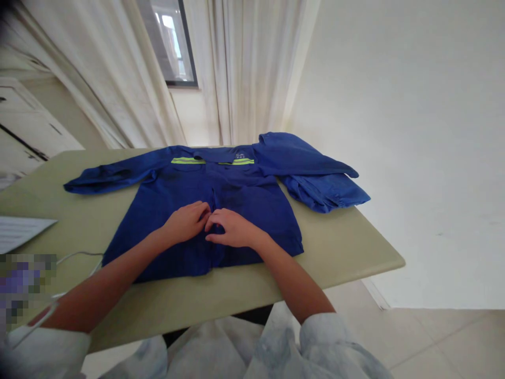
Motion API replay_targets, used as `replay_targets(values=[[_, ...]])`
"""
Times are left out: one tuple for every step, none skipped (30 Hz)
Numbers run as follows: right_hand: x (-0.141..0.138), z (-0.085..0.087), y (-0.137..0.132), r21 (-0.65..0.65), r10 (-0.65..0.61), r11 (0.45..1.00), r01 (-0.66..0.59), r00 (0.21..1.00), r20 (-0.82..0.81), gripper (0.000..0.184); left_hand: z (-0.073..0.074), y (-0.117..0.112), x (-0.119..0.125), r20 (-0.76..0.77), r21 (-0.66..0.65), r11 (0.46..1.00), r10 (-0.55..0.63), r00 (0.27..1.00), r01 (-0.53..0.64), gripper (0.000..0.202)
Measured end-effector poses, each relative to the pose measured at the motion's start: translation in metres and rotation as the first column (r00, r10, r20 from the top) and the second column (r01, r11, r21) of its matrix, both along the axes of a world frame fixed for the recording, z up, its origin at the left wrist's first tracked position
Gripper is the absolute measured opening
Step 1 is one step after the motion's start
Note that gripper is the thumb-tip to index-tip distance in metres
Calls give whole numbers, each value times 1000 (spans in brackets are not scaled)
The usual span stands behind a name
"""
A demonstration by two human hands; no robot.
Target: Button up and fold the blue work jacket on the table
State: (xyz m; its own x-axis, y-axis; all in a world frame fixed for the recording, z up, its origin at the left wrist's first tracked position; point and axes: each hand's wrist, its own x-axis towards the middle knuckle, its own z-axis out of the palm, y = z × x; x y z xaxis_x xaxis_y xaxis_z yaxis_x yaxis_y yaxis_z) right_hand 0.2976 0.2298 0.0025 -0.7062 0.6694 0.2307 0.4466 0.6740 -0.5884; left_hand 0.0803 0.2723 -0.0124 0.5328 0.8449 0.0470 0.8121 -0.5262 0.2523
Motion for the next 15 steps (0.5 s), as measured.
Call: replay_targets(values=[[-1, 4, -5, -36, 66, 997, -64, 997, 32, 22, 2, -14, -8, 25, -85, 994, -64, 998, 66, 17], [-2, 5, -11, -62, 105, 993, -101, 991, 82, 31, 3, -27, -16, 59, -167, 977, -127, 990, 135, 16], [-3, 5, -17, -75, 125, 991, -115, 982, 142, 39, 3, -37, -24, 96, -232, 951, -187, 978, 204, 14], [-4, 4, -22, -76, 126, 991, -113, 971, 203, 45, 3, -45, -30, 128, -270, 926, -237, 963, 264, 16], [-3, 1, -27, -70, 118, 992, -104, 960, 254, 49, 2, -51, -36, 147, -283, 909, -276, 950, 307, 26], [-2, -3, -31, -62, 107, 994, -94, 953, 284, 49, 1, -56, -39, 150, -274, 903, -301, 942, 332, 41], [0, -7, -33, -55, 97, 995, -84, 953, 287, 45, -1, -60, -41, 142, -253, 906, -314, 939, 341, 55], [2, -11, -34, -52, 88, 996, -77, 959, 269, 38, -2, -63, -42, 132, -228, 913, -316, 940, 339, 62], [4, -14, -35, -55, 88, 996, -77, 968, 237, 32, -4, -65, -41, 131, -206, 920, -311, 941, 332, 61], [7, -16, -34, -64, 92, 995, -81, 976, 197, 26, -6, -66, -40, 147, -188, 926, -304, 941, 328, 52], [10, -16, -33, -75, 100, 993, -89, 983, 152, 21, -8, -67, -39, 185, -171, 927, -302, 935, 333, 39], [12, -16, -31, -87, 104, 992, -95, 989, 107, 17, -10, -69, -38, 243, -150, 927, -303, 921, 345, 26], [13, -15, -30, -96, 101, 991, -95, 993, 63, 15, -12, -70, -38, 308, -118, 929, -302, 902, 351, 19], [14, -14, -29, -99, 90, 991, -88, 996, 20, 13, -14, -71, -38, 365, -75, 935, -297, 882, 346, 21], [15, -13, -29, -96, 73, 993, -74, 997, -19, 11, -16, -72, -38, 406, -21, 943, -295, 865, 332, 25]])
